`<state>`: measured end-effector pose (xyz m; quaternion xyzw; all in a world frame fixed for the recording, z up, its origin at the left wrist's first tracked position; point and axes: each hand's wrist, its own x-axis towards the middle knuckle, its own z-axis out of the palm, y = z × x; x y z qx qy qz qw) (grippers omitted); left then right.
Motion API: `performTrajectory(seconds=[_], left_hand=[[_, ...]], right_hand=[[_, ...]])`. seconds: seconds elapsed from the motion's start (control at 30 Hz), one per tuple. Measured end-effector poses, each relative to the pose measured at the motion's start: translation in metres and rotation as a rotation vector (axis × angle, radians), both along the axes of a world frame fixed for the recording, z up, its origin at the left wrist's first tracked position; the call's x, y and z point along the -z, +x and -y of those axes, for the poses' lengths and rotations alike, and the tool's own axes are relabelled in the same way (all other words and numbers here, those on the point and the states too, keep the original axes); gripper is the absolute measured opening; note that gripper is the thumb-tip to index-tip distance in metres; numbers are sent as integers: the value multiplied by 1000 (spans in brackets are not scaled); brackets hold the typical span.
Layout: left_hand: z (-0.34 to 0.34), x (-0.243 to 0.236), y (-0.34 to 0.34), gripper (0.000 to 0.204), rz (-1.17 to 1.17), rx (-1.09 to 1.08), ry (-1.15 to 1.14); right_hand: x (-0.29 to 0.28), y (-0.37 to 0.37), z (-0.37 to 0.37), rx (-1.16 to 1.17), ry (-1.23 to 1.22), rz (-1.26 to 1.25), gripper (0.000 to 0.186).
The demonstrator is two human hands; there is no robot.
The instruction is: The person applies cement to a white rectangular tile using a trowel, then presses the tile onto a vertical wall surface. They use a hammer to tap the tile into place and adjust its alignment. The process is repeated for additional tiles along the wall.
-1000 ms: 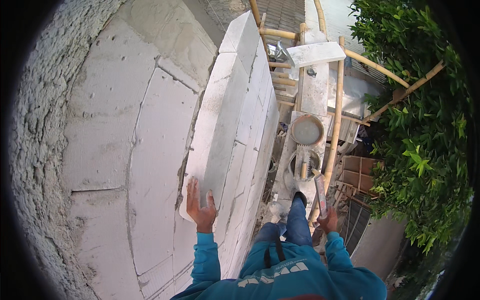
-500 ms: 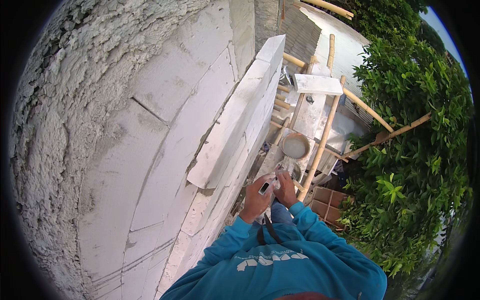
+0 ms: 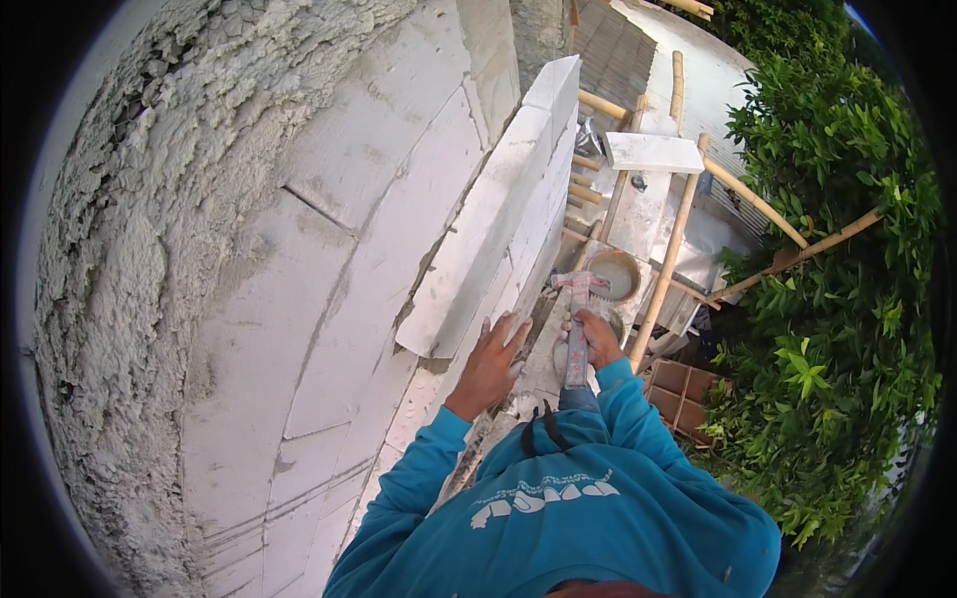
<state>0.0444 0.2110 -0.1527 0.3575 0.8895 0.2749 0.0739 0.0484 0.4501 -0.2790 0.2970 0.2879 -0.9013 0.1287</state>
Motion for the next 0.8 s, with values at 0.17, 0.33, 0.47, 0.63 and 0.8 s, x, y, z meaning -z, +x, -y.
performTrajectory(seconds=[0.17, 0.33, 0.47, 0.63, 0.8], left_hand=[[-8, 29, -122, 72, -276, -310, -70], [-17, 53, -164, 66, -308, -334, -155], [-18, 54, -161, 59, -277, -373, -161], [-20, 50, -161, 57, -278, -371, -148], [-23, 50, -162, 56, -250, -388, -153]], right_hand=[[-2, -40, 6, 303, -43, 10, 10], [12, -83, -5, 510, -76, 84, 11], [4, -159, 4, 751, 23, 50, 16], [-13, -231, 55, 254, 314, -104, 17], [-14, -217, 23, 203, 196, -134, 11]])
